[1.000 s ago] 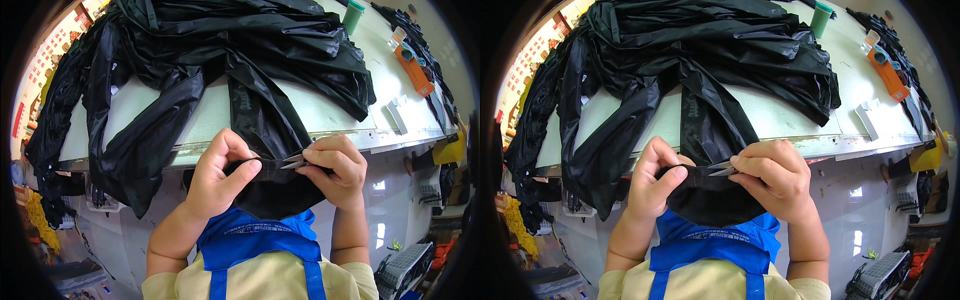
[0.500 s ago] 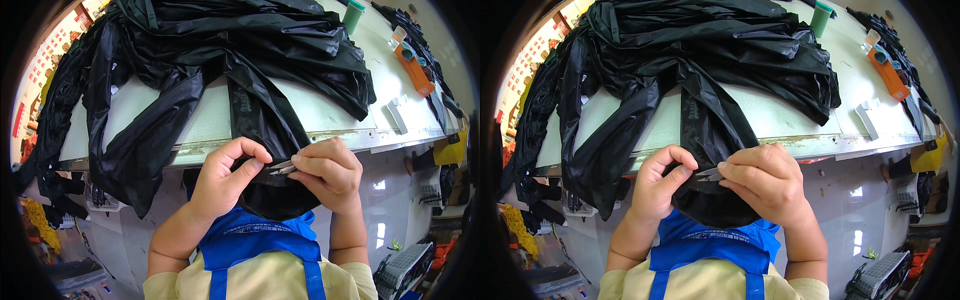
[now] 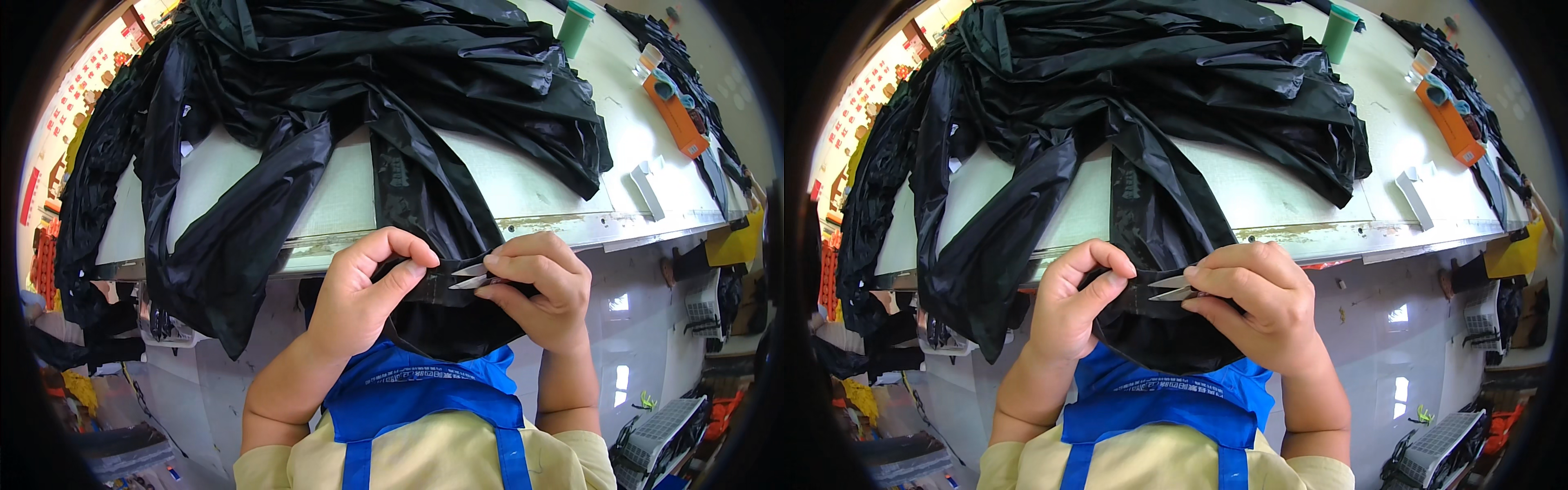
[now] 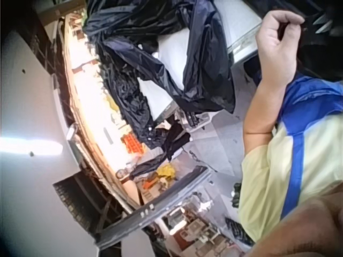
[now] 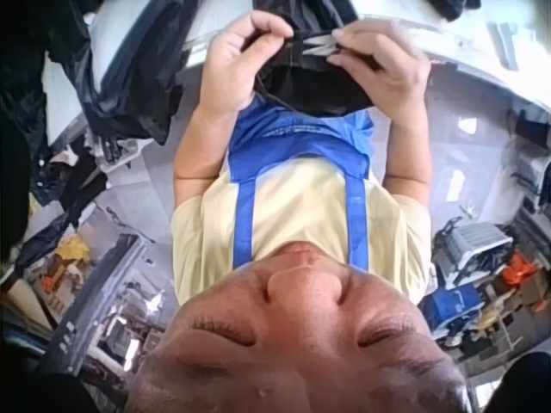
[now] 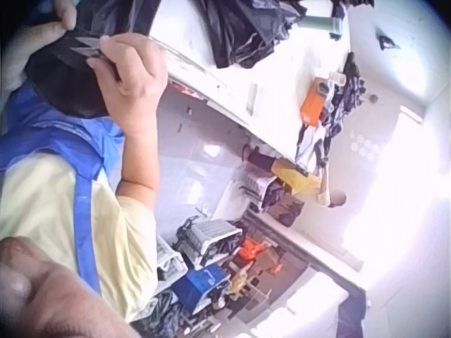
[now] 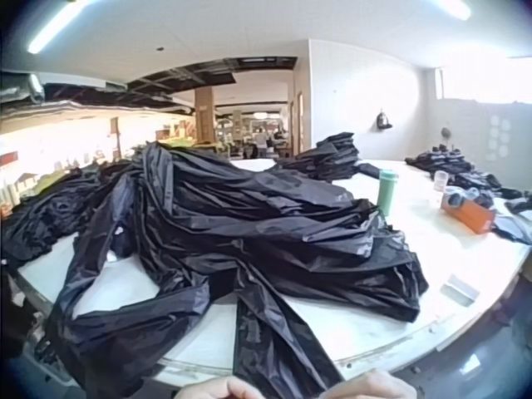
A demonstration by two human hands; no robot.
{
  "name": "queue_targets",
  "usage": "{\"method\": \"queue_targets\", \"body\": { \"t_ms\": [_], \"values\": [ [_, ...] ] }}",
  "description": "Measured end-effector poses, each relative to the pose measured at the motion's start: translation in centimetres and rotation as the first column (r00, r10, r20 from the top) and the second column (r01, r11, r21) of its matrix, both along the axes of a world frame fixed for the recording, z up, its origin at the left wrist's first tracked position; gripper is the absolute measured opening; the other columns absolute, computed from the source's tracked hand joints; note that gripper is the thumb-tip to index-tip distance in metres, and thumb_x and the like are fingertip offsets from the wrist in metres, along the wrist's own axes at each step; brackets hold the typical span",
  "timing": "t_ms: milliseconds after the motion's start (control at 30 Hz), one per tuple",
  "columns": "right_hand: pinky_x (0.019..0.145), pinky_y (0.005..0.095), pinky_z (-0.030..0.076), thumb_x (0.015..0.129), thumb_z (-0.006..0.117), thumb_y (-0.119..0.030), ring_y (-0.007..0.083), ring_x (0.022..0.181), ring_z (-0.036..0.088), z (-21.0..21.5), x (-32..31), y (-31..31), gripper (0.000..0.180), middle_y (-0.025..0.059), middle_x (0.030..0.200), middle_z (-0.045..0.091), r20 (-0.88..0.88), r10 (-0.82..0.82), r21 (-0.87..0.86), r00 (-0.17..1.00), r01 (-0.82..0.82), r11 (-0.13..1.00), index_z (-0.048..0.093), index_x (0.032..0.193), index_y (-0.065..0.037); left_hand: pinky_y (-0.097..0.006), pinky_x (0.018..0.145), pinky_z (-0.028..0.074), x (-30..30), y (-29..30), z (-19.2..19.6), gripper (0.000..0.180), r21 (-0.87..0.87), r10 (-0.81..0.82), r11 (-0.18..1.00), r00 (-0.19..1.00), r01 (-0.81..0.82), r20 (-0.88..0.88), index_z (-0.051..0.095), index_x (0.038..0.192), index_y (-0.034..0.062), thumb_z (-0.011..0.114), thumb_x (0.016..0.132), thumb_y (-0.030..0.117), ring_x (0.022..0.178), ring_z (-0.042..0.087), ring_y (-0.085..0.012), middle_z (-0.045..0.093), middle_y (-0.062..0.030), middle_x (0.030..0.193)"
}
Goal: The person repeatedly picks up black fabric pieces from a pile on a table and uses scissors to trim edges and threads. The person handles the fabric one at a time, cutting along seams and removing excess material before placing the pieces back on the table.
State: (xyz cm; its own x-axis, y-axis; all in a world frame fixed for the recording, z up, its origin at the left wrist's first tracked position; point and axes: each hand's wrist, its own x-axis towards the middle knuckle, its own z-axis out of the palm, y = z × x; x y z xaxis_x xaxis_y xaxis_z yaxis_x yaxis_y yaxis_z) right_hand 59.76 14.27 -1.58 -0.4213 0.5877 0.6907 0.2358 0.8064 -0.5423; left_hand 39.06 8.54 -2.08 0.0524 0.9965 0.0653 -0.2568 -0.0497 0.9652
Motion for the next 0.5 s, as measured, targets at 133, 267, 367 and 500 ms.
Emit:
{"method": "queue_targets", "body": {
  "t_ms": [133, 267, 367, 500],
  "values": [
    [0.061, 0.0281, 0.049, 0.057, 0.082, -0.002, 0.0195, 0.072, 0.062, 0.3, -0.4, -0.1, 0.028, 0.0065, 0.083, 0.065, 0.033, 0.013, 0.055, 0.999, -0.015, 0.998, 0.068, 0.081, -0.003, -0.020, 0.079, 0.042, 0.1, 0.0, 0.2, 0.009, 0.091, 0.002, 0.996, 0.992, 0.010, -0.124, 0.060, 0.096, 0.0011, 0.056, 0.094, 0.008, 0.086, 0.052, -0.0049, 0.061, 0.0005, 0.091],
    [0.058, 0.0263, 0.044, 0.060, 0.079, -0.001, 0.0162, 0.068, 0.058, 0.1, -0.5, -0.1, 0.028, 0.0042, 0.085, 0.064, 0.021, 0.058, 0.102, 0.998, -0.060, 0.993, 0.067, 0.085, -0.004, -0.022, 0.075, 0.045, -0.1, -0.1, 0.6, 0.012, 0.126, 0.001, 0.991, 0.954, 0.038, -0.300, 0.061, 0.100, 0.0004, 0.055, 0.089, 0.004, 0.079, 0.057, -0.0093, 0.063, -0.0036, 0.093],
    [0.059, 0.0225, 0.042, 0.063, 0.079, 0.001, 0.0100, 0.067, 0.056, 0.2, 0.6, 1.8, 0.030, 0.0037, 0.084, 0.062, -0.299, 0.017, -0.153, 0.954, -0.065, 0.986, 0.066, 0.090, -0.002, -0.027, 0.063, 0.047, -3.3, -0.4, 3.0, 0.027, 0.086, -0.117, 0.965, 0.704, 0.247, -0.701, 0.062, 0.106, 0.0062, 0.054, 0.081, -0.001, 0.065, 0.060, -0.0187, 0.065, -0.0108, 0.087],
    [0.063, 0.0198, 0.043, 0.075, 0.073, 0.001, 0.0072, 0.070, 0.054, -1.1, 4.2, 8.3, 0.027, 0.0039, 0.084, 0.058, -0.200, -0.375, -0.326, 0.905, 0.299, 0.897, 0.063, 0.100, 0.000, -0.039, 0.068, 0.050, -11.6, -1.6, 5.2, 0.029, 0.099, 0.096, 0.994, 0.062, 0.054, -0.993, 0.070, 0.094, 0.0064, 0.053, 0.071, 0.001, 0.072, 0.063, -0.0317, 0.065, -0.0157, 0.078]
  ]
}}
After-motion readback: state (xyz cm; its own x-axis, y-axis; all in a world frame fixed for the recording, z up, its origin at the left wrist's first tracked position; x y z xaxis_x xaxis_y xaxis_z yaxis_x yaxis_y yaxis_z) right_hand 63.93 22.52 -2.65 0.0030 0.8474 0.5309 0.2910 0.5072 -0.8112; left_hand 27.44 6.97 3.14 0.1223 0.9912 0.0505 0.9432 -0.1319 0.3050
